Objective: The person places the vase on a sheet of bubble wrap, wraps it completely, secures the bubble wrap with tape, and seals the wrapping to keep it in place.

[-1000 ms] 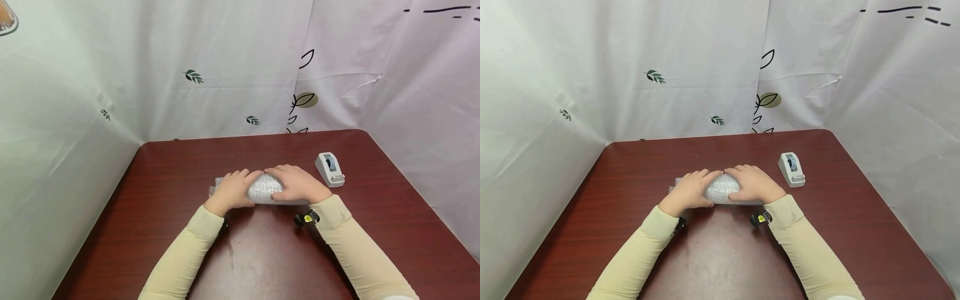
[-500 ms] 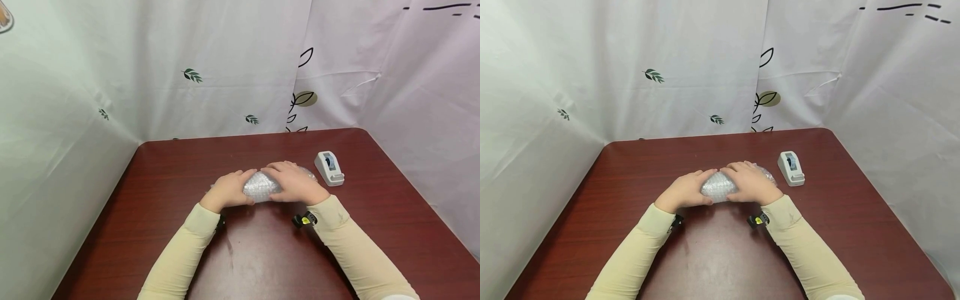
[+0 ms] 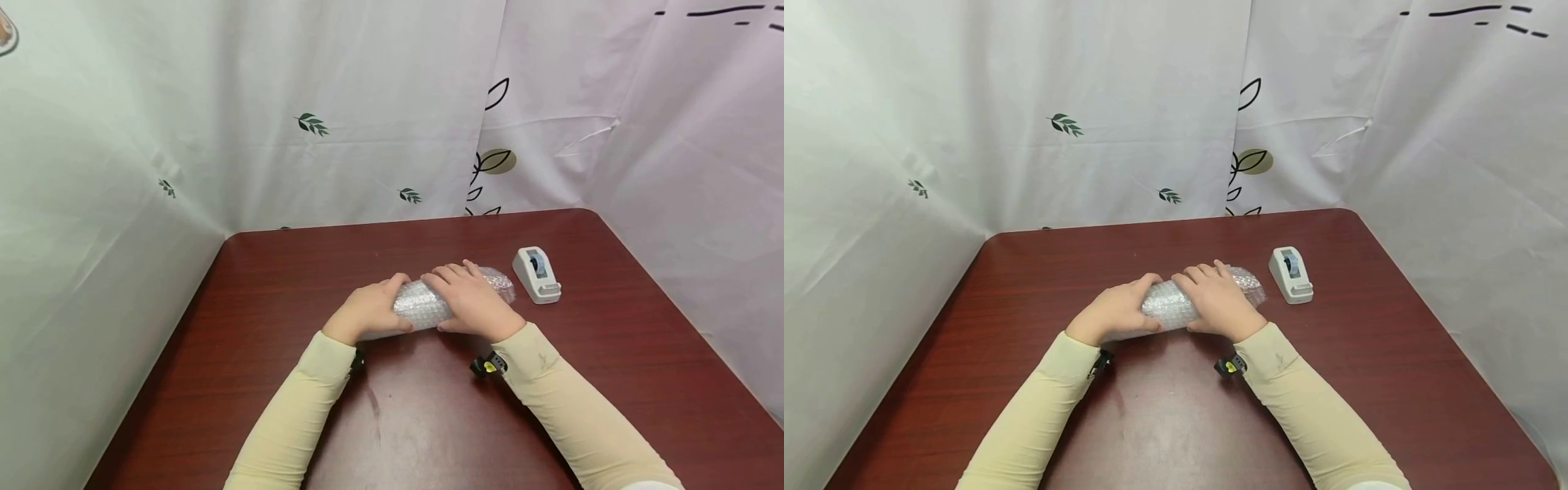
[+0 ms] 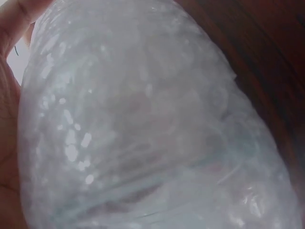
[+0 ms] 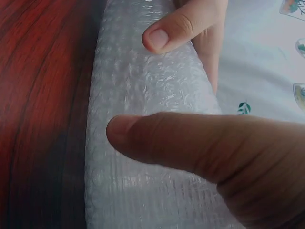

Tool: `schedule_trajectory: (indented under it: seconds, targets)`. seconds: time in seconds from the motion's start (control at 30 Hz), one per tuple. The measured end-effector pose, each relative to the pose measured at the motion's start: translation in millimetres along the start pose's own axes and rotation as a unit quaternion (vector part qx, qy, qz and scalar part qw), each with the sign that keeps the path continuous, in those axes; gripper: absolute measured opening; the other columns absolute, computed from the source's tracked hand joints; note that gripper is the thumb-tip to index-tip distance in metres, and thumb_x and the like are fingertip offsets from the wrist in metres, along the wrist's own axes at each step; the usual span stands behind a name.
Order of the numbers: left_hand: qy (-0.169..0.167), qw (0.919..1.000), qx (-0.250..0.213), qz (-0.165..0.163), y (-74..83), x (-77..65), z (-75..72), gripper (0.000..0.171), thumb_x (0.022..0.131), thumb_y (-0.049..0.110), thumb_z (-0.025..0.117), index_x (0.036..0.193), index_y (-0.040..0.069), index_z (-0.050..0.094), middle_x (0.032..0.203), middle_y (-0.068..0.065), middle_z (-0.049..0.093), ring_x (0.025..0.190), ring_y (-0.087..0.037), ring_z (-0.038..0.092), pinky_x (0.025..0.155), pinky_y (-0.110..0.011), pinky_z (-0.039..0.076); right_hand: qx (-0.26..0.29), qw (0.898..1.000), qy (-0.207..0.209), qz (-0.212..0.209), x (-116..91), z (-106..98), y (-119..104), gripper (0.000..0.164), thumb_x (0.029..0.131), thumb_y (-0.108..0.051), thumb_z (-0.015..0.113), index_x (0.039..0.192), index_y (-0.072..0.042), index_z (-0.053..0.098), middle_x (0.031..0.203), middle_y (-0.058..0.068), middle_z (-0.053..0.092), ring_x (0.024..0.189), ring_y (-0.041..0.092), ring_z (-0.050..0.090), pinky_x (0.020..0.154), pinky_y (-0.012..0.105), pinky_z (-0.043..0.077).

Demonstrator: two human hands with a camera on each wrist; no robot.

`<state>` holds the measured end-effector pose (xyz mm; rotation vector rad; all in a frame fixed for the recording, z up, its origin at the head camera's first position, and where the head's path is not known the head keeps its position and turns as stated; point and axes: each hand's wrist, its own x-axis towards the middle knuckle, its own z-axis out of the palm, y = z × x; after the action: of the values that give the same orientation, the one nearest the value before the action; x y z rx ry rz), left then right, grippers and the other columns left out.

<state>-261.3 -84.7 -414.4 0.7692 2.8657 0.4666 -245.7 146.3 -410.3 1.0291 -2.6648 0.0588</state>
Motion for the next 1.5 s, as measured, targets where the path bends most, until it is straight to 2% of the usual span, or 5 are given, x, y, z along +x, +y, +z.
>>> schedule_trajectory:
  seconds: [0.33,1.03,1.17,1.3,1.5]
  targets:
    - [0.017,0.9962,0.075,0.04,6.4,-7.4,-6.9,0.086,0.078,0.05,0.075,0.151,0.017,0.044,0.136,-0.01,0.056,0.121,-0.031,0.055,0.102,-0.052,0.042,0.023,1.0,-0.01,0.018,1.2,-1.4,1.6,0.086,0.064,-0.049,0.082,0.136,-0.007,0.058,0.123,0.011,0.065,0.115,0.033,0.06,0.102,0.052,0.042]
    - [0.024,0.9937,0.079,0.076,9.5,-7.8,-3.3,0.085,0.073,0.047,0.083,0.147,0.02,0.05,0.131,-0.004,0.059,0.12,-0.029,0.054,0.102,-0.051,0.04,0.127,0.985,-0.088,0.07,-1.0,-4.8,14.7,0.057,0.065,-0.047,0.072,0.11,-0.013,0.068,0.089,-0.002,0.067,0.073,0.015,0.059,0.066,0.039,0.05]
    - [0.029,0.993,0.078,0.083,6.8,-6.1,-2.6,0.083,0.072,0.047,0.082,0.145,0.02,0.052,0.13,-0.003,0.061,0.116,-0.028,0.057,0.098,-0.05,0.042,0.124,0.986,-0.086,0.067,-1.7,-5.8,15.5,0.066,0.067,-0.049,0.072,0.121,-0.012,0.067,0.097,0.001,0.07,0.078,0.018,0.063,0.069,0.041,0.052]
    - [0.029,0.994,0.07,0.079,3.7,-4.6,-1.7,0.082,0.073,0.049,0.08,0.145,0.021,0.051,0.129,-0.004,0.062,0.112,-0.028,0.059,0.096,-0.05,0.044,0.105,0.99,-0.074,0.058,-3.1,-10.1,15.7,0.078,0.071,-0.052,0.074,0.137,-0.014,0.06,0.117,0.006,0.069,0.101,0.026,0.066,0.088,0.048,0.05]
    - [0.02,0.9964,0.047,0.068,0.5,-3.2,-1.6,0.078,0.076,0.052,0.076,0.144,0.022,0.051,0.123,-0.004,0.065,0.099,-0.025,0.064,0.088,-0.043,0.05,0.1,0.993,-0.038,0.042,-4.2,-17.9,16.0,0.072,0.077,-0.048,0.075,0.138,-0.014,0.059,0.127,0.007,0.064,0.117,0.028,0.06,0.105,0.049,0.039]
